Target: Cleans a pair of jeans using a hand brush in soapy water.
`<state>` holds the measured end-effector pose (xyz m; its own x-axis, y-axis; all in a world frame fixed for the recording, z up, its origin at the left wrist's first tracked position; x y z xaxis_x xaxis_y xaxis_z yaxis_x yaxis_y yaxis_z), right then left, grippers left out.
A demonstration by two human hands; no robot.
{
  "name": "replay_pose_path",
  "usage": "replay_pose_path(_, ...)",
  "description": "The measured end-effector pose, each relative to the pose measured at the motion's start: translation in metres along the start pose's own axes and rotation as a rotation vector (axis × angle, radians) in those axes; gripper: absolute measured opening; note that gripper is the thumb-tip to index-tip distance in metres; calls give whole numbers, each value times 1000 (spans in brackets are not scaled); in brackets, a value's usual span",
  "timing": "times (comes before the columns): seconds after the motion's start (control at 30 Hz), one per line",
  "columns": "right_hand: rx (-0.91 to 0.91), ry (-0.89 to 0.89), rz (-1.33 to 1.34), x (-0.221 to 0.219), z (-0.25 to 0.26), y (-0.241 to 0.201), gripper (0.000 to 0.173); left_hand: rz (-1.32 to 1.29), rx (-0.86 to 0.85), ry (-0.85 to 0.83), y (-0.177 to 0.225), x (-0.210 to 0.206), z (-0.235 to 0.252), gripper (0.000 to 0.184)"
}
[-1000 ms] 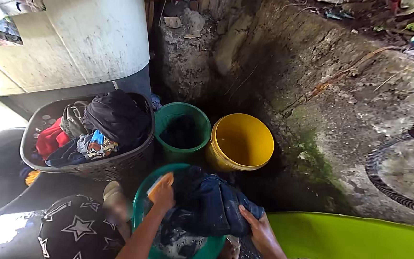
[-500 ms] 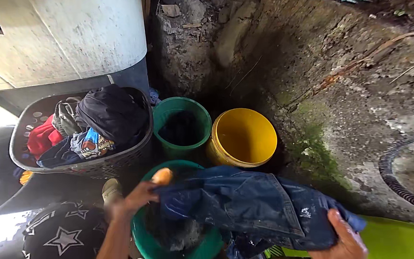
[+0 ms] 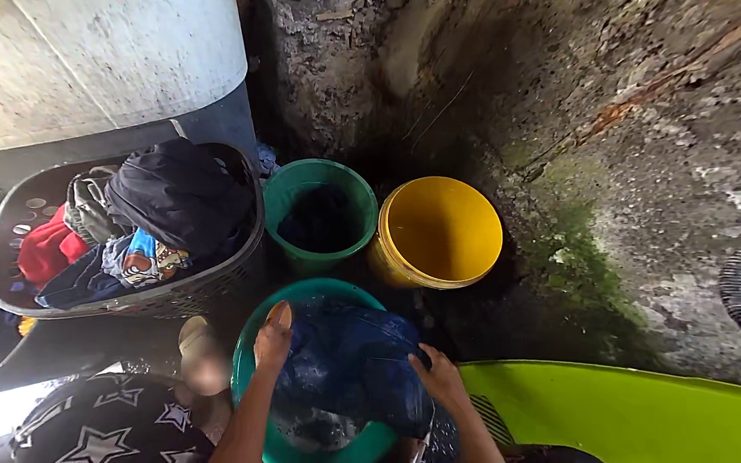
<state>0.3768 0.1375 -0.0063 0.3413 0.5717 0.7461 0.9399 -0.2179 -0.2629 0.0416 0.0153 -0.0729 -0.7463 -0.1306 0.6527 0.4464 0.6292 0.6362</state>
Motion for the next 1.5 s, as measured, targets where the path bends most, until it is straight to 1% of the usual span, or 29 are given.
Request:
replay_pose_path(0.07,-106,92,36,-34,23,9,62,11,50,69,-20,-22,4,81)
replay_pose_path(0.1,-178,127,45,-53,31,19,62,32,93,81,-33,-33,7,79)
replay_pose_path(0.17,-302,176,68,-85,41,41,61,108,162,50,-59,-53,12,71)
replay_pose_path(0.23,-379,232,72,-103,44,55,58,189,182,-7,-83,-71,16,68)
replay_pose_path(0.37,-402,285,70,-109,48,59,54,214,160,-69,-101,-91,33,61)
replay_pose_path(0.5,-362,413,87,-112,47,58,51,264,118,-42,-102,-103,52,54)
replay_pose_path(0.6,-346,462,100,-115,48,60,50,377,140,-86,-96,-104,61,55)
replay_pose_path(0.67,-365,457,103,-117,46,62,49,363,193,-90,-91,-100,60,51)
replay_pose_path(0.7,-366,457,111,-118,46,61,49,295,196,-40,-83,-95,56,48)
replay_pose_path(0.73,-364,459,118,-118,47,60,49,217,135,48,-65,-91,49,48)
replay_pose_path(0.77,-365,459,121,-118,47,59,49,138,43,117,-37,-92,39,49)
replay_pose_path(0.83,-370,458,125,-119,45,59,48,-51,-168,187,39,-111,11,47)
replay_pose_path(0.9,-352,459,121,-117,44,59,47,-212,-409,146,109,-151,-19,43)
replay_pose_path(0.93,-345,442,118,-116,43,59,47,-198,-527,66,129,-171,-29,42)
replay_pose_path(0.97,-348,403,119,-114,42,59,46,-103,-614,-37,132,-185,-31,43)
replay_pose_path(1.0,-355,370,119,-114,43,59,46,42,-614,-146,116,-190,-21,46)
replay_pose_path(1.03,-351,362,125,-115,44,61,47,182,-513,-248,82,-181,-3,50)
replay_pose_path(1.1,-325,371,153,-114,49,63,47,390,-235,-361,8,-139,40,57)
replay_pose_path(1.13,-314,369,159,-115,51,63,47,436,-117,-339,-15,-115,54,57)
replay_pose_path(1.17,-312,343,154,-117,49,62,48,455,-10,-295,-27,-97,55,57)
replay_pose_path(1.2,-311,318,148,-117,48,61,48,446,67,-256,-24,-87,51,57)
replay_pose_path(1.23,-302,312,142,-114,50,59,49,409,88,-225,-5,-89,44,58)
replay_pose_path(1.27,-290,319,139,-113,51,57,49,350,51,-213,25,-101,32,58)
replay_pose_path(1.33,-282,324,140,-114,51,58,49,215,-153,-260,86,-147,0,59)
replay_pose_path(1.37,-279,322,143,-115,50,58,48,169,-284,-298,102,-173,-16,57)
replay_pose_path(1.4,-276,319,151,-115,51,58,48,185,-391,-339,102,-191,-24,56)
replay_pose_path(1.43,-277,308,151,-114,50,57,48,267,-419,-359,81,-195,-24,56)
replay_pose_path(1.47,-281,299,149,-113,50,58,49,378,-350,-363,46,-183,-15,55)
replay_pose_path(1.5,-286,297,151,-112,51,58,49,477,-214,-370,6,-155,-1,56)
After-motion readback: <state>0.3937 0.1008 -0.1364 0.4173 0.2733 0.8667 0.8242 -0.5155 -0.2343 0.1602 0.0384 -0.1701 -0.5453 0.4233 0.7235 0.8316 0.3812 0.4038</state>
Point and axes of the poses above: each hand's wrist, its own z-axis towards the middle knuckle, its own x-axis out of the back of the hand, y = z × x, the point moved 4 cm from there along z, towards the middle knuckle, and after that the axes turned 10 degrees about -x, right-handed, at the moved point
